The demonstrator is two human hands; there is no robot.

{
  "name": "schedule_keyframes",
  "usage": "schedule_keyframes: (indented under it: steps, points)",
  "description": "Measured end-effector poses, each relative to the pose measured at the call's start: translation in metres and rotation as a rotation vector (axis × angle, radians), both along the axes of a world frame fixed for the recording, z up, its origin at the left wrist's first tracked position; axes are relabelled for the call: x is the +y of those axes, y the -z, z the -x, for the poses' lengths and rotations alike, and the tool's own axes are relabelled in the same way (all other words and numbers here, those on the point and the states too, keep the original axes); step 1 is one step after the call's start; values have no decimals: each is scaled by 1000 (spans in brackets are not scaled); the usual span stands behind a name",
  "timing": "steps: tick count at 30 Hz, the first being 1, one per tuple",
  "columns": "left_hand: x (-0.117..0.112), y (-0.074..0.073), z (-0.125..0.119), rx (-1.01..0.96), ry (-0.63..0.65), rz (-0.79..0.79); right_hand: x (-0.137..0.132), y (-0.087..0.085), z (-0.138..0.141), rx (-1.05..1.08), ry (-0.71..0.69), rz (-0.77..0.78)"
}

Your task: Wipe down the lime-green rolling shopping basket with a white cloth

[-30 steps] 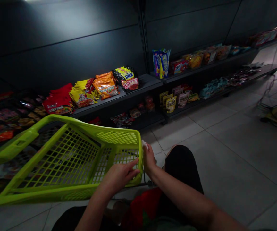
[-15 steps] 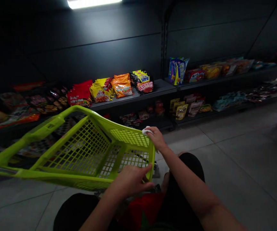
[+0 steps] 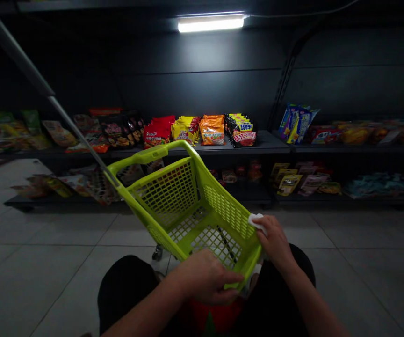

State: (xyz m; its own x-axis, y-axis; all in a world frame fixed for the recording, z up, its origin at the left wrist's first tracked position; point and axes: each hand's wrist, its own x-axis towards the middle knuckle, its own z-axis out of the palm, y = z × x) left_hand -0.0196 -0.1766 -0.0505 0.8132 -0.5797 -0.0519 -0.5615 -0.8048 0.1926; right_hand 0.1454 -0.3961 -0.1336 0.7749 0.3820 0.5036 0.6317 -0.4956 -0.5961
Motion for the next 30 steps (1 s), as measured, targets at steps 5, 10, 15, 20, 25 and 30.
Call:
schedule_keyframes:
  steps: [5,10,15,20,25,30]
  points:
    - [21,12,14,-141,71,104,-14,-18,43,-187,67,300]
    - [53,25,32,-299,-25,242,-12,-31,92,-276,-130,408]
    - [96,31,44,-414,-200,461,2,-54,129,-121,-505,515]
    - [131,49,33,-396,-425,582,22,-88,133,-36,-809,621]
    - [149,74,12,-307,-641,752,44,-88,109,-69,-880,682]
    - [149,73,-7,-258,-670,726,63,-80,84,85,-796,661]
